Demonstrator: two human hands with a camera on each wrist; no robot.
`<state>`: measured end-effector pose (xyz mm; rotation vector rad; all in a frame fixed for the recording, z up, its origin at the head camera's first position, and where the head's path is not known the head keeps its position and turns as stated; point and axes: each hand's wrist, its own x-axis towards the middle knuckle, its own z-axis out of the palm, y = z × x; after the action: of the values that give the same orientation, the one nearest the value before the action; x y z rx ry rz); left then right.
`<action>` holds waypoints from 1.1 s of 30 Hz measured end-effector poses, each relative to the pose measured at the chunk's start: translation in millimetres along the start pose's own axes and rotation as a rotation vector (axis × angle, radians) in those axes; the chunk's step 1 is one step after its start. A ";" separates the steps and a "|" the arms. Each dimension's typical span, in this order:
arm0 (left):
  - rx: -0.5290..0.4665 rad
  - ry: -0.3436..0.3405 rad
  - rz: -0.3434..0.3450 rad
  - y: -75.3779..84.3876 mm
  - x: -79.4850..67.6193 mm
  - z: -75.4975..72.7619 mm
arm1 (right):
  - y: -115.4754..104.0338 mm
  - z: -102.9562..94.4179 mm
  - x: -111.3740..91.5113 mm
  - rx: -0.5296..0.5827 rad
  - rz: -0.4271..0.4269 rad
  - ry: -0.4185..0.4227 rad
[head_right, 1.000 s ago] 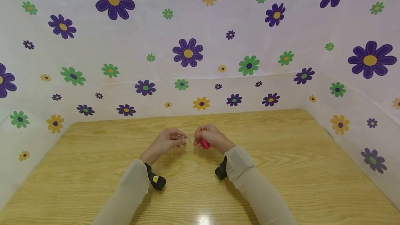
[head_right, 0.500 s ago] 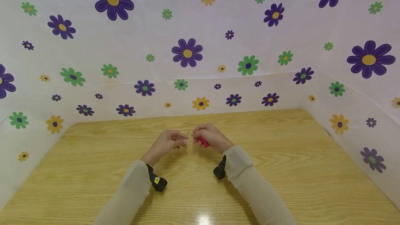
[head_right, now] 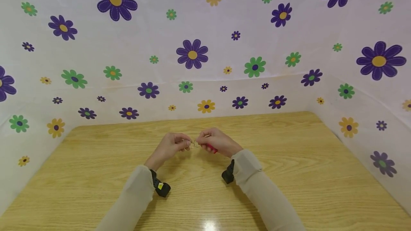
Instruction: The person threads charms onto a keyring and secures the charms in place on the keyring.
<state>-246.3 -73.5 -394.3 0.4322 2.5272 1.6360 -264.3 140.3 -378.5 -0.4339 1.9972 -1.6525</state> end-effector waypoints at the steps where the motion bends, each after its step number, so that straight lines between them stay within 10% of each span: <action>1: 0.009 0.000 0.005 0.2 -0.1 0.4 | 0.2 0.5 0.1 0.009 0.002 0.013; 14: 0.042 0.053 0.026 4.6 -1.2 6.0 | 2.4 10.6 4.1 0.123 0.015 0.150; 25: 0.057 0.096 0.057 6.5 0.2 4.5 | -2.1 6.9 1.6 -0.086 -0.009 0.147; 33: 0.045 0.081 0.091 5.2 -0.9 8.4 | 3.4 11.1 4.9 0.090 -0.036 0.217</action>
<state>-242.5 -64.4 -393.2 0.5022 2.6442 1.6626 -261.8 129.4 -384.1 -0.2684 2.0680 -1.8727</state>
